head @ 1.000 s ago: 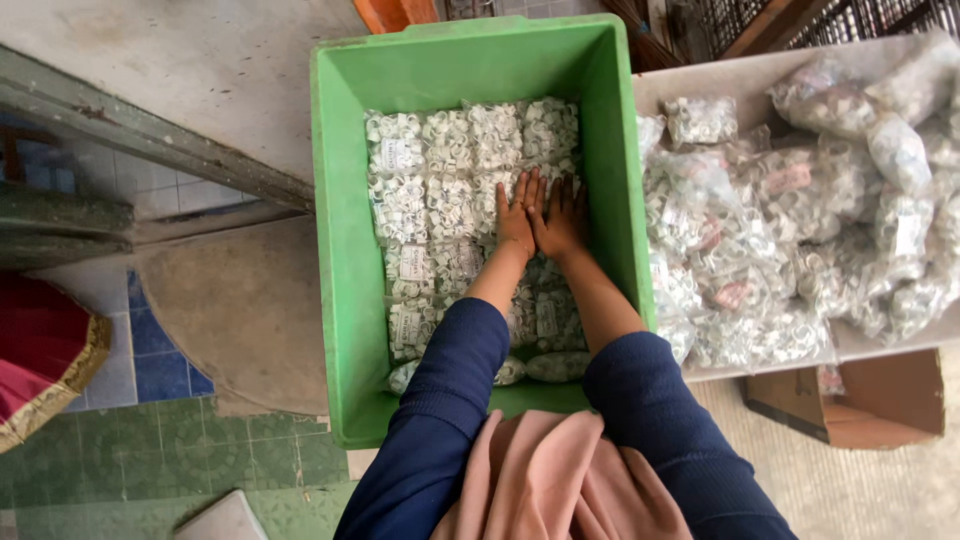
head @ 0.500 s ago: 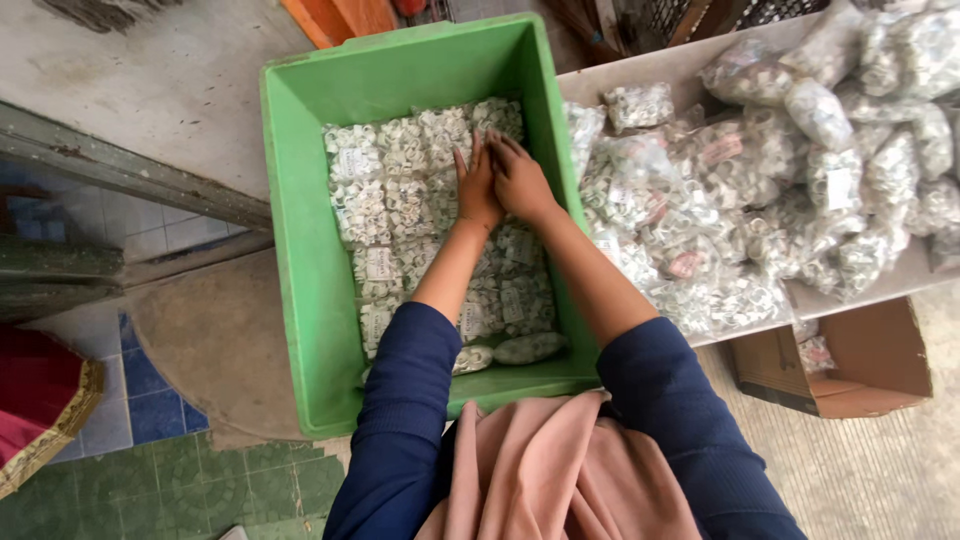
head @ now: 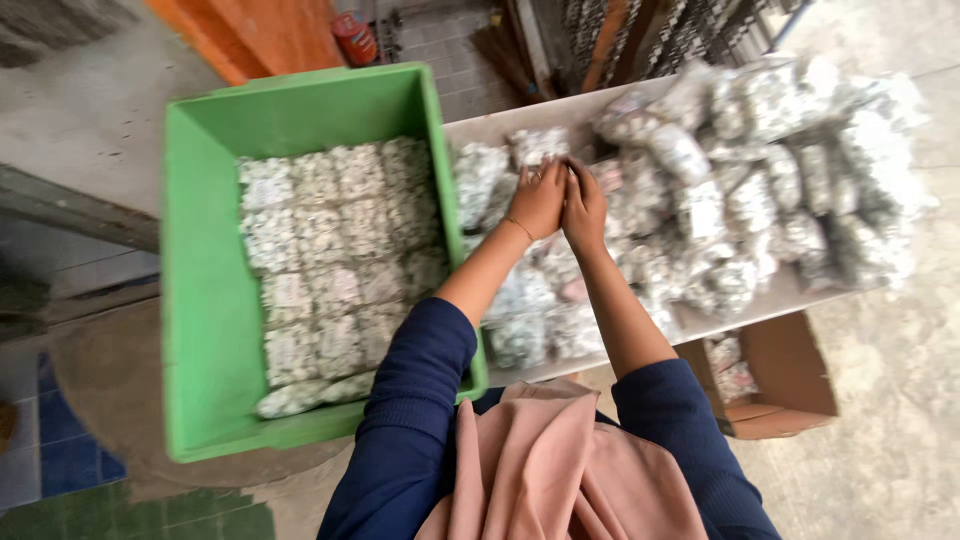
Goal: The person repeatedly picks up small plastic-wrapped packages from a table and places them into a green bin. They also move some packages from the table into a cardboard box on the floor. The person arranges the packages neatly in the green bin.
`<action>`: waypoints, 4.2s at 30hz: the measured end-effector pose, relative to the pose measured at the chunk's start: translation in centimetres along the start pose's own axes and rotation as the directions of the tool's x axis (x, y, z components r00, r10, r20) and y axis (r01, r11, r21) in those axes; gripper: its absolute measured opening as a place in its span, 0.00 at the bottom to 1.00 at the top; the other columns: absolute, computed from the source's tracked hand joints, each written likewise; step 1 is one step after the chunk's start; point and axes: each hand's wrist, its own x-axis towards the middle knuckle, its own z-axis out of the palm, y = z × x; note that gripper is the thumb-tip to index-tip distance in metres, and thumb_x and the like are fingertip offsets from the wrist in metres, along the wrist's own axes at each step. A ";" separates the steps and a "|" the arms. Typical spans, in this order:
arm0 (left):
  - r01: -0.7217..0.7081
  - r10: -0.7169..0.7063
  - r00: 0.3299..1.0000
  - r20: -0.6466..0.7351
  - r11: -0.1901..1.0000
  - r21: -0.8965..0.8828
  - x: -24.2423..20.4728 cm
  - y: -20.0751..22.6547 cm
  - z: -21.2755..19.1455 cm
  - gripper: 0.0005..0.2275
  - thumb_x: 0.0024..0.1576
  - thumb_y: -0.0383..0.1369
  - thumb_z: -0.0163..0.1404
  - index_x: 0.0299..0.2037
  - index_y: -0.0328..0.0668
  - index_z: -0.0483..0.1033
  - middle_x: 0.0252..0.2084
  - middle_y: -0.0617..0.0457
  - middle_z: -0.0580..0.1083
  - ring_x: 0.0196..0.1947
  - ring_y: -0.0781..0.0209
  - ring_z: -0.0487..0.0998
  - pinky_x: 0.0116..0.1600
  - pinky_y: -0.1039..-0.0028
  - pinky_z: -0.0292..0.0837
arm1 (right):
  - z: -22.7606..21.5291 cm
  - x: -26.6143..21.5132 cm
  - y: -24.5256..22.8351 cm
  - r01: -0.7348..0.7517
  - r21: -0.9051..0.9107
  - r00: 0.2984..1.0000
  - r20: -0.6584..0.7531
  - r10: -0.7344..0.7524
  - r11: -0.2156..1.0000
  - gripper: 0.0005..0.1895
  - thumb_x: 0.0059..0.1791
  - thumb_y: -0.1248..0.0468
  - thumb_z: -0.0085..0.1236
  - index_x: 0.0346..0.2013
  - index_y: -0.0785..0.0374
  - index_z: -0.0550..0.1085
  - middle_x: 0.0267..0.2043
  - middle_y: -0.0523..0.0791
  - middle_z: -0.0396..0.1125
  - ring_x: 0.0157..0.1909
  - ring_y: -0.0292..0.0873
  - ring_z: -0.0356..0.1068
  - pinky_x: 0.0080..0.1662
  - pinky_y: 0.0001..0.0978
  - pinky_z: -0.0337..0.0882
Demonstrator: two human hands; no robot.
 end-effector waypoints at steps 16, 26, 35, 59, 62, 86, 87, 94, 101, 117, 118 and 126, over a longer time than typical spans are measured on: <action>0.690 -0.324 0.706 0.630 0.517 -0.507 7.4 17.4 15.2 0.32 0.49 0.57 0.52 0.54 0.37 0.66 0.55 0.40 0.71 0.58 0.45 0.71 0.57 0.57 0.70 | -20.1 -1.0 17.4 -0.309 -0.311 0.939 -0.247 0.237 0.899 0.17 0.51 0.64 0.50 0.53 0.68 0.69 0.48 0.61 0.66 0.53 0.65 0.66 0.55 0.58 0.63; 0.698 -0.524 0.611 0.593 0.003 -0.716 8.1 18.7 17.8 0.26 0.43 0.39 0.66 0.47 0.32 0.74 0.47 0.40 0.75 0.53 0.49 0.74 0.54 0.63 0.72 | -21.5 1.6 20.1 -0.562 -0.334 0.811 -0.044 0.583 0.756 0.28 0.47 0.46 0.56 0.56 0.58 0.71 0.43 0.49 0.71 0.47 0.52 0.72 0.49 0.46 0.69; 0.531 -0.357 0.688 0.632 -0.346 -0.773 6.5 18.2 17.3 0.20 0.44 0.36 0.69 0.42 0.40 0.76 0.37 0.52 0.76 0.39 0.66 0.76 0.43 0.75 0.74 | -23.4 0.4 19.6 -0.622 0.318 0.782 0.216 0.584 0.715 0.28 0.43 0.62 0.67 0.53 0.68 0.67 0.44 0.53 0.68 0.48 0.48 0.69 0.46 0.39 0.70; 0.435 -0.430 0.816 0.387 0.015 -0.900 5.7 20.3 11.6 0.16 0.45 0.45 0.66 0.36 0.45 0.80 0.31 0.54 0.79 0.38 0.63 0.78 0.46 0.71 0.71 | -23.5 -2.1 14.8 -0.354 0.447 0.923 0.024 0.385 0.822 0.18 0.44 0.70 0.64 0.43 0.63 0.66 0.37 0.46 0.67 0.42 0.39 0.66 0.46 0.32 0.68; 0.472 -0.486 0.778 0.399 0.031 -0.881 5.0 20.5 11.5 0.17 0.47 0.48 0.64 0.36 0.46 0.81 0.31 0.53 0.79 0.39 0.59 0.79 0.45 0.68 0.72 | -23.1 -2.1 13.7 -0.327 0.355 0.932 -0.031 0.361 0.876 0.10 0.49 0.65 0.60 0.38 0.65 0.68 0.31 0.46 0.63 0.39 0.39 0.63 0.42 0.33 0.65; 0.451 -0.684 0.726 0.075 0.390 -0.802 0.5 9.6 1.4 0.23 0.47 0.56 0.56 0.27 0.41 0.72 0.17 0.48 0.71 0.26 0.49 0.78 0.31 0.67 0.70 | -10.9 -1.2 6.0 -0.141 0.274 0.990 0.016 0.143 0.951 0.11 0.55 0.60 0.54 0.34 0.64 0.69 0.27 0.43 0.62 0.34 0.34 0.58 0.38 0.33 0.63; 0.470 -0.697 0.715 0.050 0.427 -0.772 -0.1 8.5 1.5 0.23 0.48 0.56 0.55 0.29 0.42 0.72 0.18 0.48 0.72 0.29 0.46 0.79 0.32 0.65 0.71 | -9.7 -1.2 6.0 -0.103 0.222 0.994 -0.014 0.109 0.970 0.13 0.57 0.60 0.50 0.32 0.65 0.68 0.25 0.44 0.61 0.34 0.35 0.57 0.37 0.33 0.62; 0.381 -0.695 0.676 -0.245 0.615 -0.691 -3.9 1.2 -5.2 0.23 0.48 0.53 0.55 0.26 0.36 0.72 0.20 0.41 0.72 0.30 0.39 0.78 0.31 0.60 0.73 | -0.8 -1.7 -1.0 -0.259 0.563 0.964 0.196 0.177 0.785 0.08 0.54 0.60 0.53 0.43 0.61 0.69 0.37 0.38 0.65 0.40 0.31 0.63 0.44 0.33 0.69; 0.406 -0.693 0.646 -0.321 0.668 -0.624 -11.1 -8.3 -10.2 0.22 0.48 0.51 0.56 0.31 0.35 0.73 0.25 0.37 0.74 0.36 0.36 0.77 0.36 0.52 0.73 | 9.7 -3.5 -6.1 -0.532 0.657 0.839 0.493 0.229 0.535 0.12 0.47 0.69 0.62 0.42 0.65 0.69 0.35 0.47 0.70 0.36 0.43 0.74 0.38 0.38 0.74; 0.897 -0.923 0.383 0.016 0.368 -0.245 -25.9 -23.8 -14.4 0.28 0.55 0.49 0.48 0.55 0.29 0.62 0.45 0.32 0.74 0.45 0.36 0.78 0.45 0.54 0.77 | 31.7 -12.2 -14.1 -0.832 0.216 0.520 0.624 0.583 0.511 0.28 0.47 0.57 0.65 0.53 0.69 0.65 0.38 0.50 0.62 0.34 0.46 0.65 0.36 0.45 0.67; 0.899 -0.926 0.376 0.013 0.362 -0.247 -26.2 -24.0 -14.1 0.28 0.55 0.49 0.48 0.55 0.29 0.62 0.45 0.32 0.74 0.45 0.36 0.78 0.45 0.54 0.77 | 32.7 -12.7 -13.3 -0.832 0.211 0.518 0.629 0.580 0.514 0.28 0.47 0.57 0.65 0.53 0.69 0.65 0.38 0.50 0.62 0.34 0.46 0.65 0.36 0.45 0.67; 0.825 -0.822 0.453 0.344 0.533 0.188 -29.0 -25.4 -11.1 0.34 0.57 0.31 0.45 0.68 0.24 0.39 0.60 0.26 0.55 0.55 0.34 0.67 0.48 0.58 0.75 | 37.3 -15.9 -10.3 -0.891 0.128 0.400 0.676 0.619 0.435 0.40 0.52 0.58 0.60 0.68 0.69 0.47 0.60 0.62 0.54 0.64 0.62 0.57 0.54 0.52 0.62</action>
